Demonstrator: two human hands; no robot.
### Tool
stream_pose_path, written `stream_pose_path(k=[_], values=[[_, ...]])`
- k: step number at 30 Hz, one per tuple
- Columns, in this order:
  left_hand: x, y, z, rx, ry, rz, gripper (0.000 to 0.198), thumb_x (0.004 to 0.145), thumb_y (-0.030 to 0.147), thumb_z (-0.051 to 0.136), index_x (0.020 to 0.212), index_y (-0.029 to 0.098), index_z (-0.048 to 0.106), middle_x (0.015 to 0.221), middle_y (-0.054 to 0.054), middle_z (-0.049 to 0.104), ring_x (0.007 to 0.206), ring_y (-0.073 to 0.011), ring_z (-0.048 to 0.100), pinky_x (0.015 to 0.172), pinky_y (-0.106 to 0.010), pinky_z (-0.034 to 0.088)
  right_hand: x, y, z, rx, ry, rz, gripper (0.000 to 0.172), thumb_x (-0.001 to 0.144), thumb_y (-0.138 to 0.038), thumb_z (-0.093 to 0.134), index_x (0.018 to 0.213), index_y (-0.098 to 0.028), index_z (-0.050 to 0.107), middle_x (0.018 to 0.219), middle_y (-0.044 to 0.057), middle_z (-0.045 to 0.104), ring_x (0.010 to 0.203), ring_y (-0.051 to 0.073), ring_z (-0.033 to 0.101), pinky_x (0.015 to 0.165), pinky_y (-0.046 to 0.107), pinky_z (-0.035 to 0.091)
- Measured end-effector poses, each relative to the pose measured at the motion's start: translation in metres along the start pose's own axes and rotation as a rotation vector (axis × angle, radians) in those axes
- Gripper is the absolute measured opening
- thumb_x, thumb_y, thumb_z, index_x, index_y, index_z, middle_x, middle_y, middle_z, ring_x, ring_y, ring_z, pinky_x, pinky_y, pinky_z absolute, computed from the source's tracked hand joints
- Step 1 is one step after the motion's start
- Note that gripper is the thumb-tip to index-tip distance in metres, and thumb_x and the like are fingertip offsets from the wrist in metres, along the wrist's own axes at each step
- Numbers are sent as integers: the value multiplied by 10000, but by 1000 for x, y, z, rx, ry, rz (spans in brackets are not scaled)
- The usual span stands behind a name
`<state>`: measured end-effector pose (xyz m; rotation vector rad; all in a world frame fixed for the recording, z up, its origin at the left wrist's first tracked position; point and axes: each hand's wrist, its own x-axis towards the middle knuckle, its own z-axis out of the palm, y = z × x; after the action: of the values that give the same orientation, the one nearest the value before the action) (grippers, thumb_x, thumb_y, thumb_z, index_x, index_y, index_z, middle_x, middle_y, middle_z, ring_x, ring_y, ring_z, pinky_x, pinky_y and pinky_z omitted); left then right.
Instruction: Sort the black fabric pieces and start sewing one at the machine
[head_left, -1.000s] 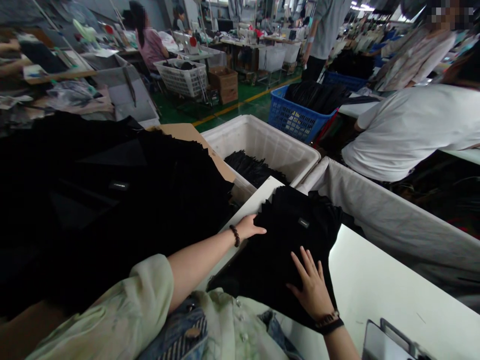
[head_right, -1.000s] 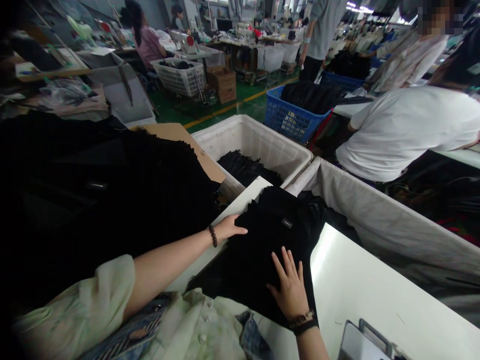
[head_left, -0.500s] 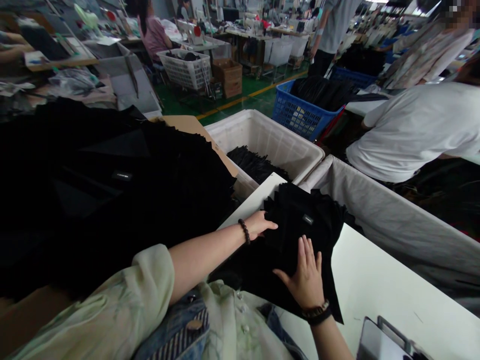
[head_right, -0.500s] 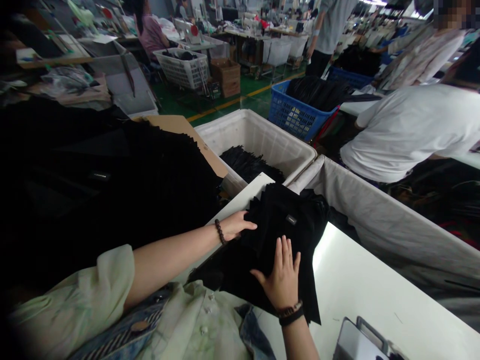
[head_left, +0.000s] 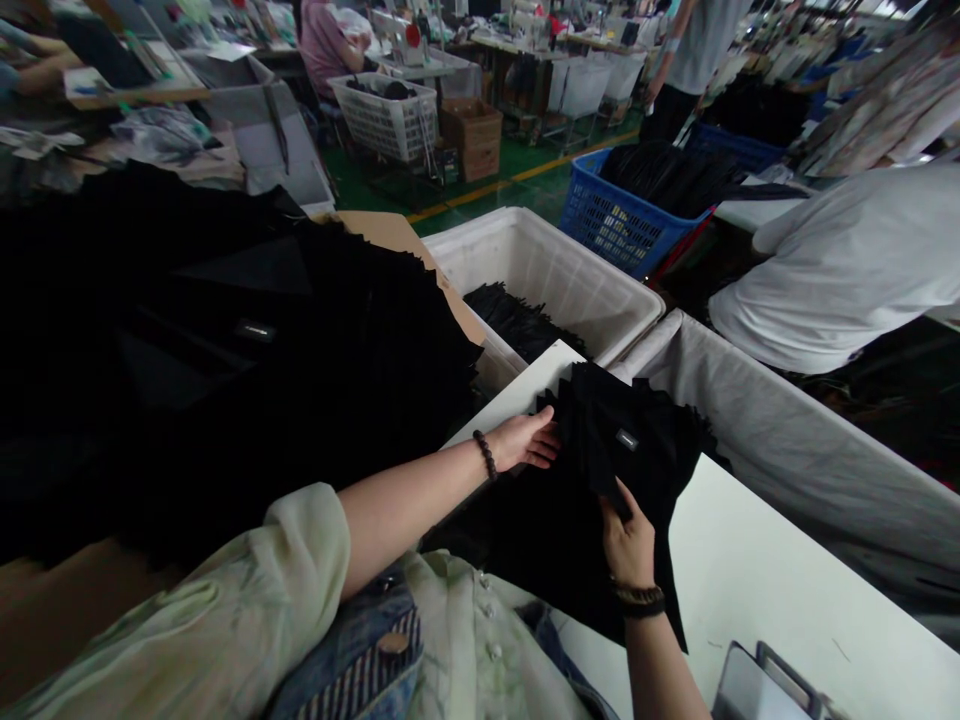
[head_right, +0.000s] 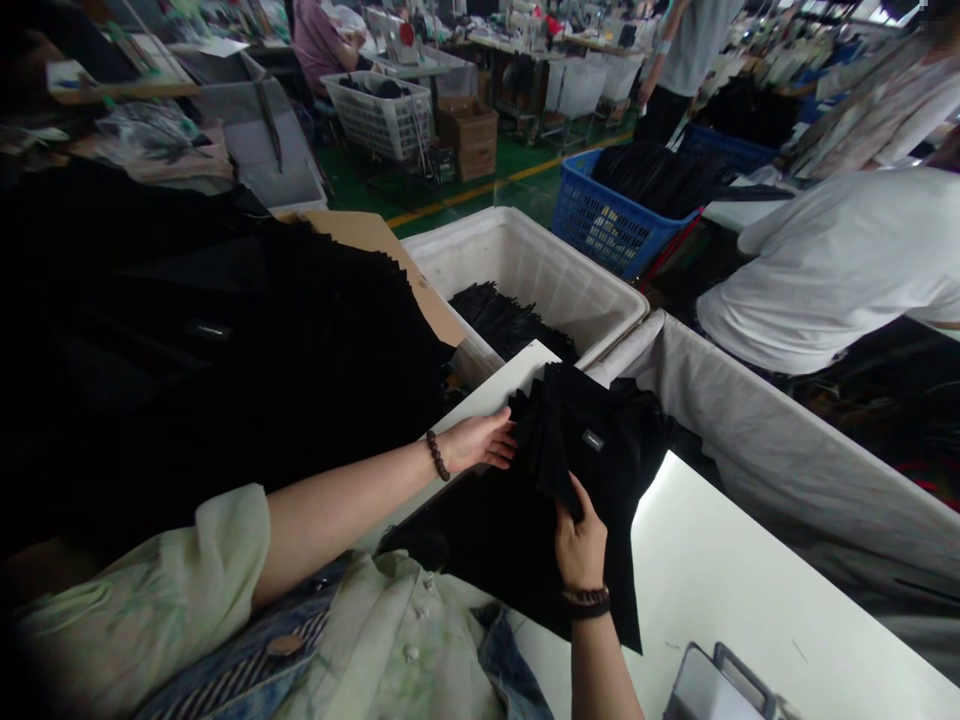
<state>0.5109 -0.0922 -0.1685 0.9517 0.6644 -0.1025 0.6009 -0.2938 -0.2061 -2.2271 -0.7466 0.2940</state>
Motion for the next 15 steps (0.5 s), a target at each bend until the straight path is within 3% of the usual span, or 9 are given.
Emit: stream_pose_path(k=[2, 6, 8, 11, 15], values=[[3, -8, -9, 111, 100, 15, 458, 906, 441, 212, 953, 113, 528, 867, -79, 591, 721, -129, 595, 661, -256, 478, 5, -3, -7, 64, 1, 45, 503, 760, -452, 437, 1121, -125, 561, 1001, 108, 641, 938, 243, 582, 800, 355, 452], [8, -25, -20, 299, 222, 17, 200, 820, 256, 447, 892, 106, 558, 807, -50, 595, 756, -145, 575, 688, -245, 446, 15, -4, -18, 160, 18, 134, 523, 723, -483, 461, 1126, -164, 560, 1104, 63, 598, 1048, 230, 517, 894, 346, 391], [10, -33, -22, 405, 251, 18, 119, 725, 176, 545, 814, 108, 584, 758, -34, 601, 779, -171, 571, 717, -260, 431, 18, 0, -23, 180, 42, 223, 536, 700, -507, 482, 1069, -136, 593, 1009, 68, 634, 983, 244, 550, 840, 348, 423], [11, -42, -20, 529, 242, 17, 166, 623, 136, 619, 787, 114, 609, 767, -28, 626, 806, -198, 577, 754, -280, 423, 24, 9, -31, 199, 71, 363, 560, 683, -542, 500, 967, -77, 629, 759, 73, 661, 773, 244, 610, 667, 326, 474], [11, -47, -15, 626, 193, 34, 260, 612, 185, 651, 863, 126, 620, 814, -29, 648, 797, -201, 591, 742, -281, 436, 30, 15, -38, 209, 72, 417, 543, 696, -546, 491, 946, -85, 634, 639, 52, 644, 656, 226, 619, 569, 301, 475]])
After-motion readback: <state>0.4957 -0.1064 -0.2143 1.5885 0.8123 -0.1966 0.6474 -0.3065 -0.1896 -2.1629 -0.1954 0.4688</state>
